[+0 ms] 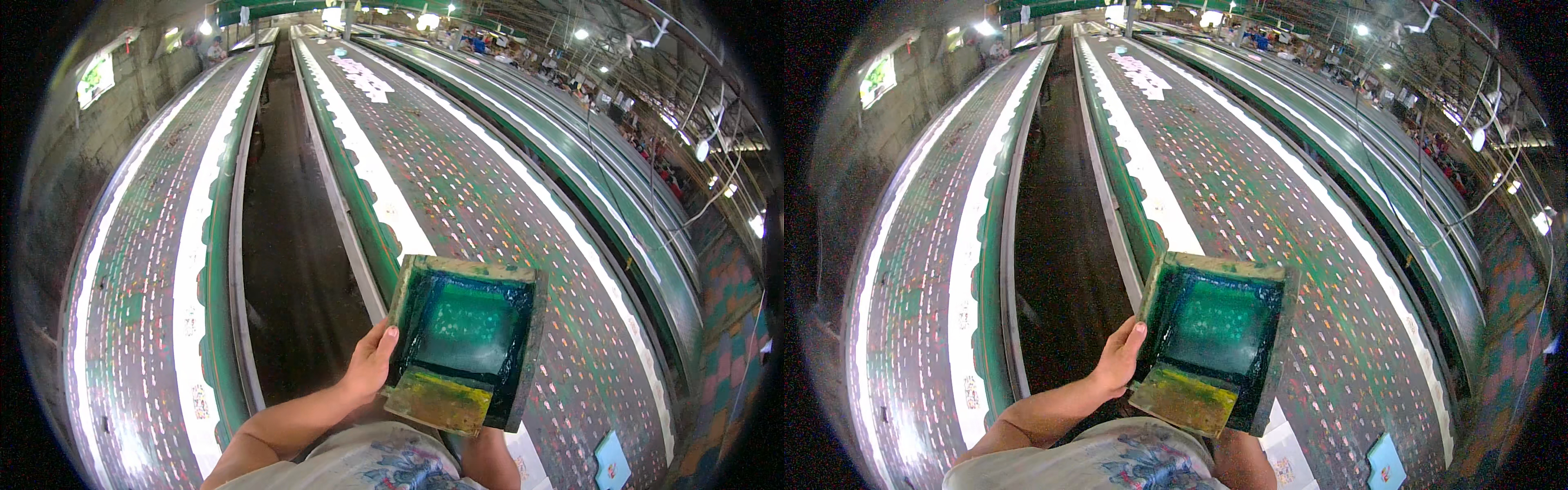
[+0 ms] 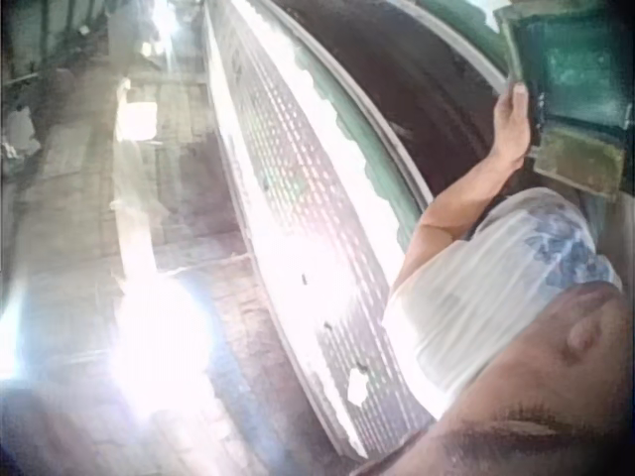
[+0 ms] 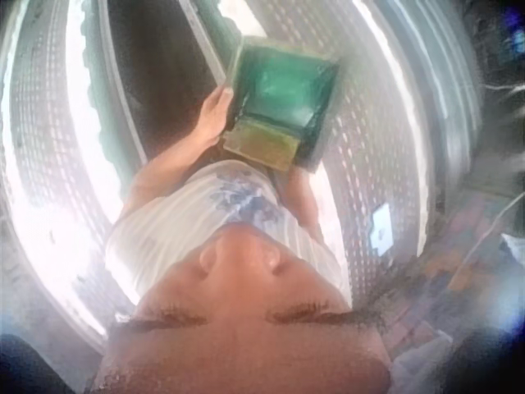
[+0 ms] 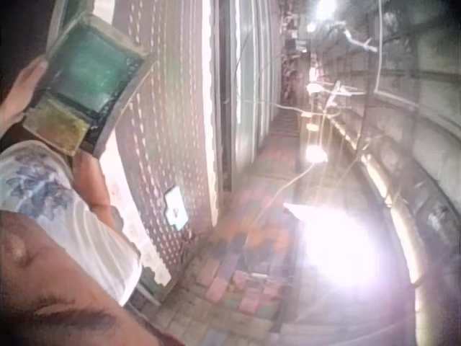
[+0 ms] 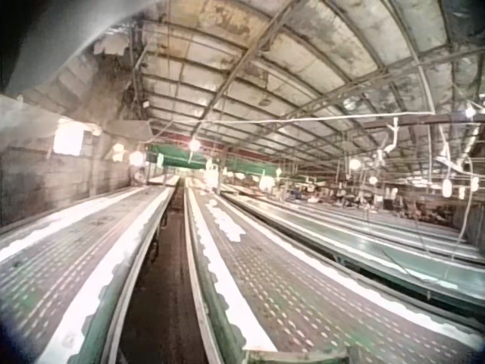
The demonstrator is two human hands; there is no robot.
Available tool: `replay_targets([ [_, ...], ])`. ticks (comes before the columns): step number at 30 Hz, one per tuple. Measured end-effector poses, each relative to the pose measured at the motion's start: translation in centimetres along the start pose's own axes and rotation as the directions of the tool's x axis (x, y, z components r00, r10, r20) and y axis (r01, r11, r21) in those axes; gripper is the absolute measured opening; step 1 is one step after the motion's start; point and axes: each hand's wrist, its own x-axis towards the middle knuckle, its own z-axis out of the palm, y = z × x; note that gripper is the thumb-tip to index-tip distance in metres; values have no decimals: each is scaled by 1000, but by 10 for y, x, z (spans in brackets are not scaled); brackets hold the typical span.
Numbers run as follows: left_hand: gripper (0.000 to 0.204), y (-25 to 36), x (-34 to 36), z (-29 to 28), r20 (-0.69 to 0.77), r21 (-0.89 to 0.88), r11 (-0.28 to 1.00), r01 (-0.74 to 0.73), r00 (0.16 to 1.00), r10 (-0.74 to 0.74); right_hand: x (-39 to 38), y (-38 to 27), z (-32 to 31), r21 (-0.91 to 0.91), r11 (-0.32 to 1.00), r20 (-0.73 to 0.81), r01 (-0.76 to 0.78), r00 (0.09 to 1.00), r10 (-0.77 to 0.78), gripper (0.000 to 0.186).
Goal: The person holds a screen printing frame and repeatedly uses a squeegee to spread green ink across the mesh. The person moves the frame along a conveyor belt where printed fabric pieces are visible. The person occasionally adjusts the frame and continues the ink spreading motion.
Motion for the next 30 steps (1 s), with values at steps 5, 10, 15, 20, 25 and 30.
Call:
replay_targets([
  [5, 55, 47, 31, -50, -23, -4, 995, -96, 995, 96, 46, 67, 39, 92, 973, 132, -211, 971, 198, 62],
  [10, 60, 60, 52, -87, 2, 43, 987, -154, 988, 154, 105, 134, 79, 176, 930, 216, -324, 934, 285, 64],
  [15, 65, 70, 70, -112, 0, 32, 990, -135, 991, 135, 133, 178, 93, 190, 896, 265, -402, 900, 347, 66],
  [20, 65, 66, 99, -127, -51, 82, 988, -133, 989, 137, 167, 207, 101, 197, 873, 290, -446, 877, 383, 69],
  [25, 62, 58, 162, -167, -114, 175, 978, -110, 985, 131, 182, 239, 90, 151, 880, 297, -451, 869, 395, 71],
  [30, 52, 57, 225, -229, -276, 128, 992, -12, 960, 47, 292, 170, 89, -38, 995, 339, 93, 938, -75, 91],
])
